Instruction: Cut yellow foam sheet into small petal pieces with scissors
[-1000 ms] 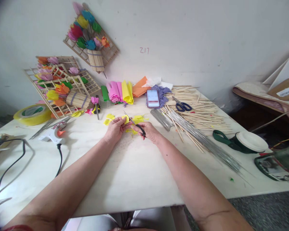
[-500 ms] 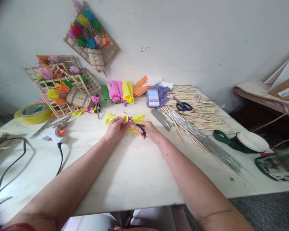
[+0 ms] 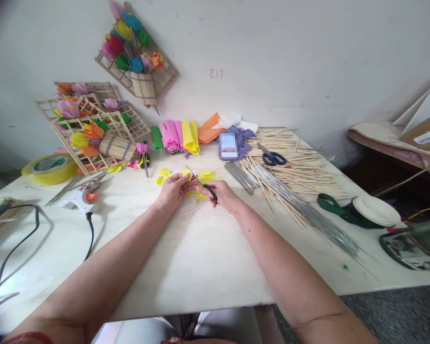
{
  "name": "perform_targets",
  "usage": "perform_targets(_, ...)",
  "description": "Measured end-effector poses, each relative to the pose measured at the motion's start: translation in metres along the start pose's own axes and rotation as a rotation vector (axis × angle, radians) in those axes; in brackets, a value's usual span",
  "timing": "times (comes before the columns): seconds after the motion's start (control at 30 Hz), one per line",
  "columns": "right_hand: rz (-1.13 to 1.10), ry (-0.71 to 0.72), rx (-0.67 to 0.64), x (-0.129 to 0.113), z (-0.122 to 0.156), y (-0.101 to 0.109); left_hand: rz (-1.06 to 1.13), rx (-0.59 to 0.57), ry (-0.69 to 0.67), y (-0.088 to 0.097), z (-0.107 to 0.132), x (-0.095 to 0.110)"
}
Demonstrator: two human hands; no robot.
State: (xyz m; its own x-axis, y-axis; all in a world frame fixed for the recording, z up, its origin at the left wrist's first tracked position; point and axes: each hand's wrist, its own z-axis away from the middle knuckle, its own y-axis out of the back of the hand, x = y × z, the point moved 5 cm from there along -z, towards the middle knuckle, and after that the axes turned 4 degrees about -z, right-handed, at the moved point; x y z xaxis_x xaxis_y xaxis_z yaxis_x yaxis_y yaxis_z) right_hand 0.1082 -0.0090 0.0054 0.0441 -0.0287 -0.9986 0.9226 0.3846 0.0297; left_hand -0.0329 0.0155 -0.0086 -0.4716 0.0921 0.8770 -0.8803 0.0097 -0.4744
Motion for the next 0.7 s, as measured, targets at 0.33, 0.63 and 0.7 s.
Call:
perform_targets(0.33,-0.029,-0.01,-0.009,0.004,-0.001,0.001,0.037,0.031,-0.016,0.004,-0.002,0.0)
perform_targets(0.63,-0.088,-0.05,-0.016,0.011,-0.005,0.003,-0.01,-0.017,-0.007,0.0,0.001,0.001)
perform_targets(0.7,-0.109,-0.057,-0.014,0.012,-0.005,0.002,-0.024,-0.029,-0.006,-0.001,0.001,0.0)
